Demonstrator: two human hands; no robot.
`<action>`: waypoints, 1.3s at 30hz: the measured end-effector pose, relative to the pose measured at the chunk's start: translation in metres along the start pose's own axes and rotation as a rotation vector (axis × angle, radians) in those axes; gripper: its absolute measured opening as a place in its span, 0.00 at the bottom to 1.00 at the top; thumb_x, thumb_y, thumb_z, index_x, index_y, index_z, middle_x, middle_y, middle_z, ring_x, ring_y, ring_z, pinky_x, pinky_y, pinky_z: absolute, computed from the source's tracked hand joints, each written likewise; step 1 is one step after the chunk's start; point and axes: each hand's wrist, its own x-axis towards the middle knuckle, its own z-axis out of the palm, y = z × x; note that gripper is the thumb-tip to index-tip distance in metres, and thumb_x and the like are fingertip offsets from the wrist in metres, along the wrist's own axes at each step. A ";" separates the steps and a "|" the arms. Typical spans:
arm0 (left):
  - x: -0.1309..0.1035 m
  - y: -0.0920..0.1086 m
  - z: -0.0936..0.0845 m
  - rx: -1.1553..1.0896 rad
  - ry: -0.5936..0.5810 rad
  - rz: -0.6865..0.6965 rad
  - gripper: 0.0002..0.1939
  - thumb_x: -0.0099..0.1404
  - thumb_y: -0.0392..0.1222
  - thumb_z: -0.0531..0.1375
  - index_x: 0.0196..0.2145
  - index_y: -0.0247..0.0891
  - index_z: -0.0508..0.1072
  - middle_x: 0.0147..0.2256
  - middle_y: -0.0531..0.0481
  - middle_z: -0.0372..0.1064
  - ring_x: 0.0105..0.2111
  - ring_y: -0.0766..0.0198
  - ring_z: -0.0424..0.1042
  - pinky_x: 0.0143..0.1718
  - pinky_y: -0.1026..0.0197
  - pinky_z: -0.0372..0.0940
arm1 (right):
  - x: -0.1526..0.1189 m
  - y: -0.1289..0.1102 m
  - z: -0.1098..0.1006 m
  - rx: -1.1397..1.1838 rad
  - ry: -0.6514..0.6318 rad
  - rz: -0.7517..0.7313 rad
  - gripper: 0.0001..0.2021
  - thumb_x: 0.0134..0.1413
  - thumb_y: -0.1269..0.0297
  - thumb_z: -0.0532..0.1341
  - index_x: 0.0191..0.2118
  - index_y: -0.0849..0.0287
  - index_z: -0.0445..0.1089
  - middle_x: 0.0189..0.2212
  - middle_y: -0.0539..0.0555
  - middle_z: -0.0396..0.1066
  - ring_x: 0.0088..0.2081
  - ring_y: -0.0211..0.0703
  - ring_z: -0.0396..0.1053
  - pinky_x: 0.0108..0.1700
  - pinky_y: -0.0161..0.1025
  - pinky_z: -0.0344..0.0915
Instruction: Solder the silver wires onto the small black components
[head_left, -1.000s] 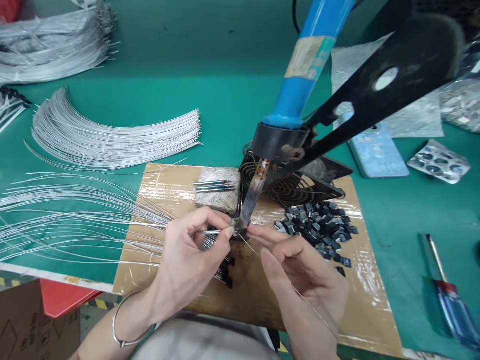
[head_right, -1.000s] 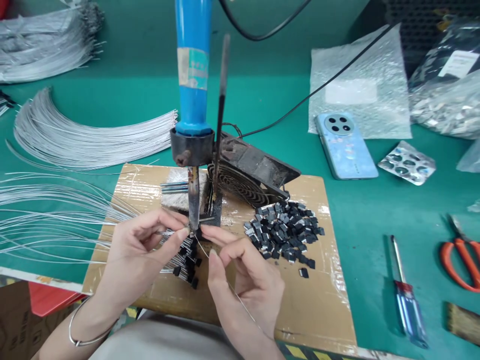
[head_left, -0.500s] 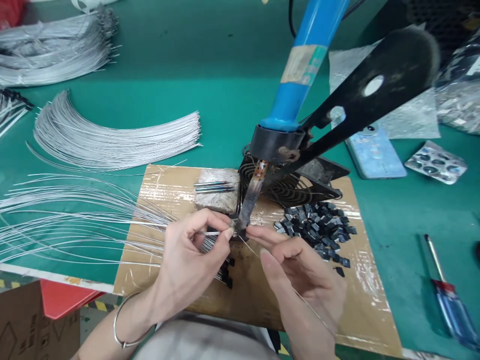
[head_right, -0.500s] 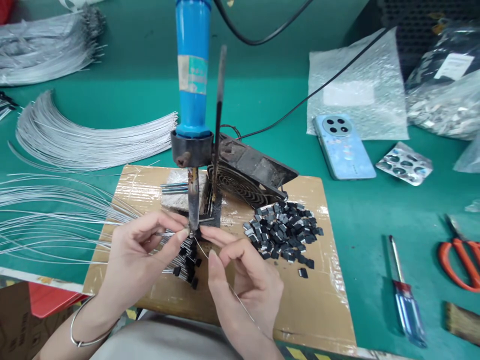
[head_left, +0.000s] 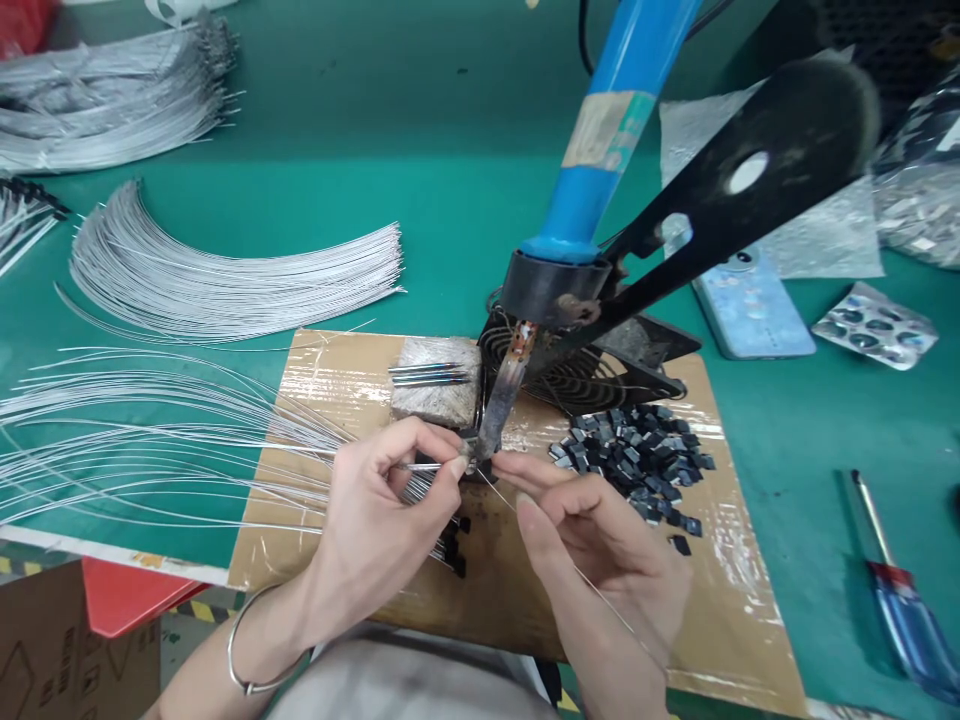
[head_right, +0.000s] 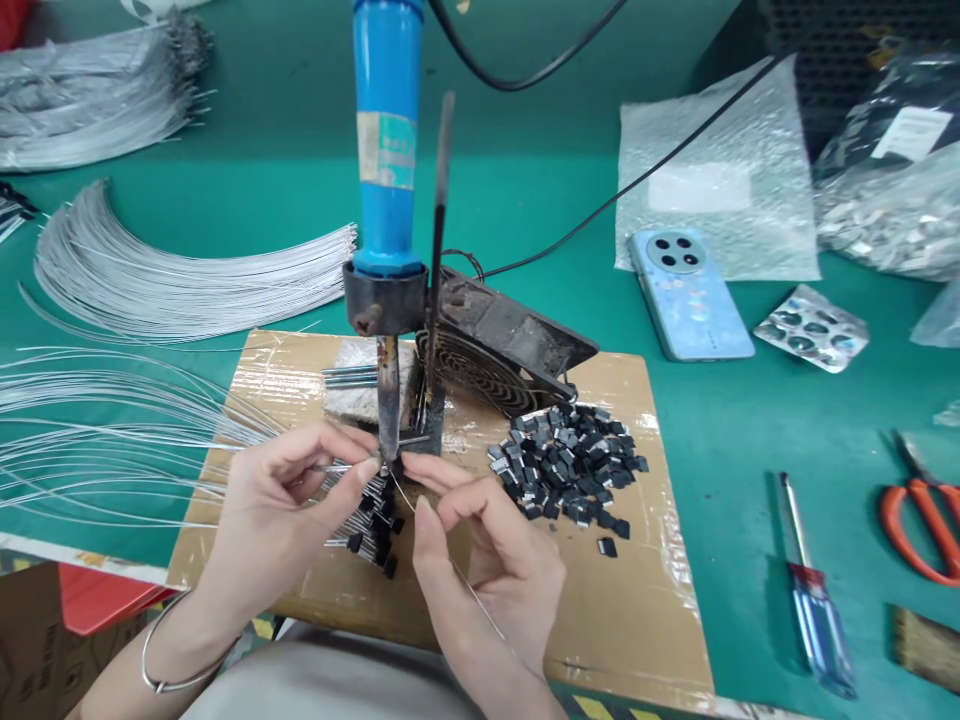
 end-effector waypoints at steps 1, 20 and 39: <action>0.000 0.000 0.000 -0.007 0.000 0.008 0.05 0.60 0.34 0.63 0.27 0.37 0.76 0.32 0.46 0.80 0.32 0.61 0.77 0.30 0.63 0.67 | 0.000 0.000 0.000 0.003 0.001 -0.004 0.11 0.64 0.68 0.65 0.29 0.54 0.69 0.47 0.55 0.82 0.49 0.44 0.81 0.55 0.41 0.76; -0.002 0.000 0.000 0.016 0.006 0.030 0.06 0.61 0.33 0.63 0.27 0.36 0.76 0.31 0.47 0.79 0.30 0.62 0.76 0.31 0.64 0.66 | 0.000 0.002 -0.001 -0.027 -0.006 -0.036 0.11 0.65 0.68 0.65 0.29 0.54 0.68 0.46 0.55 0.82 0.49 0.44 0.81 0.55 0.40 0.76; -0.003 0.000 0.001 0.075 0.037 0.072 0.06 0.60 0.32 0.63 0.26 0.37 0.76 0.30 0.48 0.79 0.27 0.65 0.72 0.25 0.65 0.60 | -0.002 0.005 -0.001 -0.020 -0.006 -0.066 0.11 0.65 0.69 0.64 0.29 0.54 0.69 0.46 0.53 0.82 0.49 0.40 0.80 0.54 0.36 0.74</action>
